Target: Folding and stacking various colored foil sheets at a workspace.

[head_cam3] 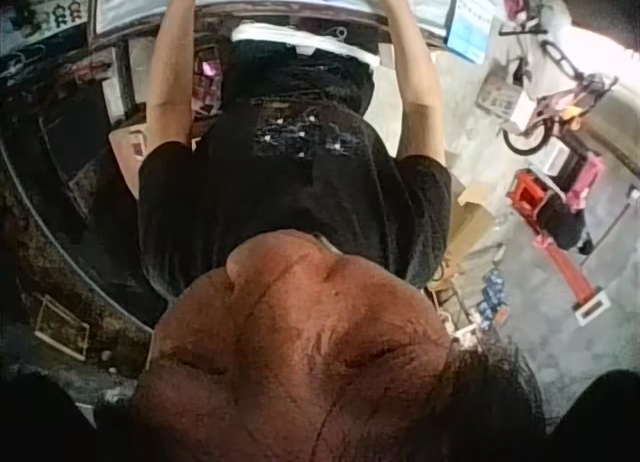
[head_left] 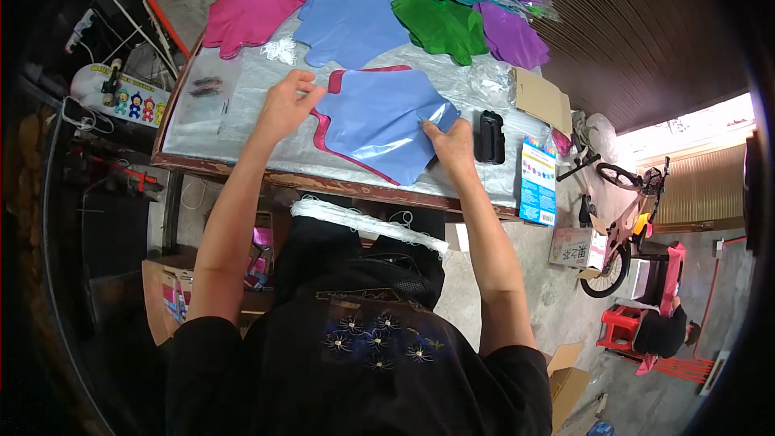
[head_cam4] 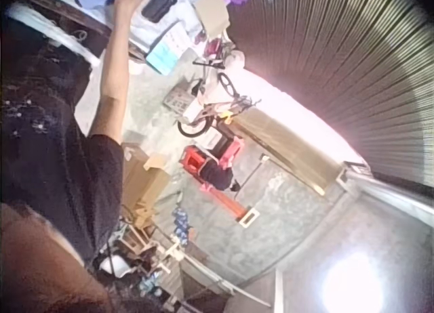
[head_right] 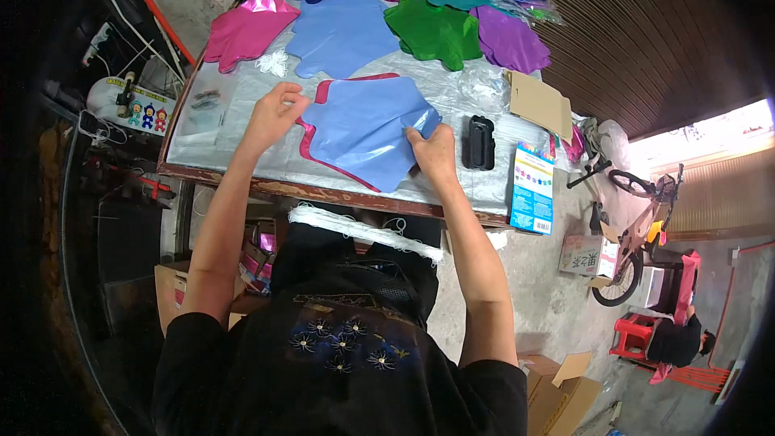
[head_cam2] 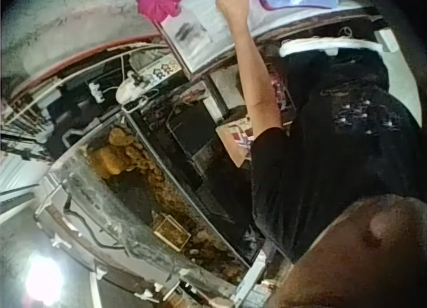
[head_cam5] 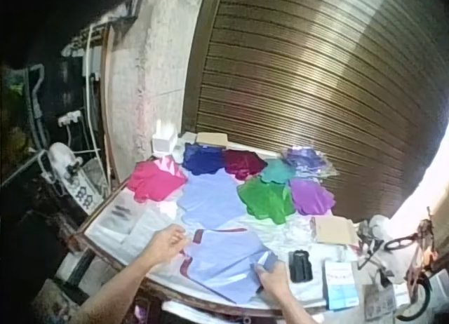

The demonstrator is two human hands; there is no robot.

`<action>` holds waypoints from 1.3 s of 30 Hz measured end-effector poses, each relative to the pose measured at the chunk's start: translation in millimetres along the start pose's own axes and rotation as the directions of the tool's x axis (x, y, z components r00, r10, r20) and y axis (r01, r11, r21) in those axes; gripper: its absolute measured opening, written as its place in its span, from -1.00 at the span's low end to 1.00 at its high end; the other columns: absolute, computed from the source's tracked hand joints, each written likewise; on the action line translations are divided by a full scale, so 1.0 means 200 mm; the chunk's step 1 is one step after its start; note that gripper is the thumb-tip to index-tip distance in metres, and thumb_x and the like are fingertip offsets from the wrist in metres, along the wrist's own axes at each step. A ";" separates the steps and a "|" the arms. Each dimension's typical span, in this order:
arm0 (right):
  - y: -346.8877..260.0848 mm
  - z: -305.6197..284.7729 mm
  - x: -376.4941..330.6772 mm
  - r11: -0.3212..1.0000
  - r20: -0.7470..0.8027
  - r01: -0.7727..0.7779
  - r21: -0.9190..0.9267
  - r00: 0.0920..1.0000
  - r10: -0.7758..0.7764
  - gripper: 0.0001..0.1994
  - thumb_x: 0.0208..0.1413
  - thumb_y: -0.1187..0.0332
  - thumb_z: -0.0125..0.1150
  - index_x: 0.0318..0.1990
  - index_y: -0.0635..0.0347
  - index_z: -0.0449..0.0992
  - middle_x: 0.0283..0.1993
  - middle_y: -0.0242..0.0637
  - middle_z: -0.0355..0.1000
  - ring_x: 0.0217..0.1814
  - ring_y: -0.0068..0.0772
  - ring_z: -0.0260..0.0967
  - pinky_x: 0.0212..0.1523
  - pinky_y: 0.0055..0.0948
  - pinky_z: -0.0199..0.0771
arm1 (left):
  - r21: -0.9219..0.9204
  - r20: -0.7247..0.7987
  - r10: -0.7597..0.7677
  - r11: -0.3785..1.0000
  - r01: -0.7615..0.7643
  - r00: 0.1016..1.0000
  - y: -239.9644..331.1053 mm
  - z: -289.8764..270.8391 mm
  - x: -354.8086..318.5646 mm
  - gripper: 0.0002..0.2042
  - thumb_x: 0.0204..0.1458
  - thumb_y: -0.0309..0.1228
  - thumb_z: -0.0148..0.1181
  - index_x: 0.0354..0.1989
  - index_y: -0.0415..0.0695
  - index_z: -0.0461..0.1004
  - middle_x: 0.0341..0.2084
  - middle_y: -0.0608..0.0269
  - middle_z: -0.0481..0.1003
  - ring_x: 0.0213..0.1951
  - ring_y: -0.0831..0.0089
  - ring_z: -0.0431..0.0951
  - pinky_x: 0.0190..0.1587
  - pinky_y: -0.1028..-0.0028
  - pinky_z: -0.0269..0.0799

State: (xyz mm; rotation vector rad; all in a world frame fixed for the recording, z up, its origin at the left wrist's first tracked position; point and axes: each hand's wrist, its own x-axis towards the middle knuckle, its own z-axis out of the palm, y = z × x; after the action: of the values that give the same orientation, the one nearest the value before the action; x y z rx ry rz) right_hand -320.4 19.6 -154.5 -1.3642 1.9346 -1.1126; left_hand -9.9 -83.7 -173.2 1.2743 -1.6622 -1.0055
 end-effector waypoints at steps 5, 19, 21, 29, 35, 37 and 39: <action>-0.03 -0.02 -0.01 1.000 0.009 -0.025 0.018 1.000 0.025 -0.63 0.02 0.34 0.42 -0.64 0.44 0.44 -0.69 -0.21 0.41 -0.68 -0.48 0.34 -0.63 -0.28 0.31 | 0.124 0.026 0.021 0.992 -0.024 0.999 0.04 0.03 -0.01 -0.60 -0.01 -0.45 0.42 0.01 -0.24 0.48 -0.33 0.19 0.59 -0.35 0.49 0.58 -0.28 0.45 0.54; -0.02 -0.10 0.03 0.998 0.078 -0.051 0.042 0.996 0.048 -0.69 0.10 0.31 0.42 -0.44 0.43 0.49 -0.66 -0.27 0.43 -0.76 -0.54 0.33 -0.73 -0.50 0.31 | 0.114 0.038 0.041 0.992 -0.046 0.998 0.02 0.04 -0.01 -0.63 0.00 -0.53 0.38 0.02 -0.23 0.50 -0.31 0.26 0.58 -0.32 0.61 0.54 -0.27 0.54 0.50; -0.04 -0.12 0.02 0.990 0.139 -0.096 -0.100 0.984 0.109 -0.64 0.09 0.24 0.43 -0.36 0.44 0.50 -0.62 -0.21 0.48 -0.75 -0.46 0.36 -0.73 -0.44 0.34 | 0.092 0.053 0.026 0.995 -0.031 0.998 0.02 0.04 -0.01 -0.63 0.02 -0.55 0.37 0.03 -0.24 0.49 -0.29 0.26 0.57 -0.29 0.62 0.53 -0.24 0.55 0.50; -0.26 -0.11 -0.18 0.502 0.055 0.450 -0.739 0.782 -0.620 -0.28 0.06 -0.08 0.35 0.17 0.35 0.39 0.23 0.08 0.40 0.22 0.02 0.41 0.13 0.00 0.43 | -0.044 0.088 0.005 0.999 -0.001 0.996 -0.05 0.01 0.00 -0.67 0.06 -0.61 0.31 0.02 -0.29 0.47 -0.22 0.26 0.55 -0.22 0.63 0.52 -0.18 0.59 0.48; -0.05 0.05 -0.24 0.626 0.360 0.588 -0.513 0.809 -0.465 -0.33 0.18 -0.06 0.22 0.28 0.24 0.34 0.44 -0.05 0.18 0.50 0.06 0.06 0.43 0.06 0.07 | -0.057 0.094 0.004 0.998 0.002 0.996 0.02 0.00 -0.02 -0.67 0.04 -0.61 0.31 0.02 -0.25 0.48 -0.23 0.26 0.54 -0.23 0.56 0.53 -0.18 0.54 0.48; -0.04 0.05 -0.24 0.631 0.363 0.585 -0.509 0.811 -0.459 -0.35 0.20 -0.06 0.20 0.30 0.22 0.34 0.44 -0.05 0.18 0.51 0.06 0.06 0.43 0.06 0.06 | 0.291 -0.012 0.236 0.930 -0.222 0.972 0.12 -0.01 -0.02 -0.68 0.01 -0.59 0.33 -0.02 -0.23 0.51 -0.23 0.20 0.55 -0.22 0.41 0.56 -0.17 0.45 0.49; -0.04 0.05 -0.24 0.652 0.373 0.590 -0.477 0.807 -0.457 -0.34 0.20 -0.06 0.20 0.30 0.24 0.33 0.44 -0.03 0.18 0.50 0.07 0.06 0.44 0.06 0.05 | 0.459 -0.029 0.361 0.833 -0.309 0.932 0.19 0.04 0.02 -0.68 0.00 -0.58 0.34 -0.03 -0.22 0.52 -0.23 0.17 0.55 -0.21 0.34 0.58 -0.16 0.41 0.50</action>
State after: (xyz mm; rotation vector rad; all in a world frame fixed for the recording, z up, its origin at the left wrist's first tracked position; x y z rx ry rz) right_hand -291.3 58.8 -155.2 -2.4001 1.8127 -0.5391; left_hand -30.7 -80.6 -140.3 1.2303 -2.0092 -0.3336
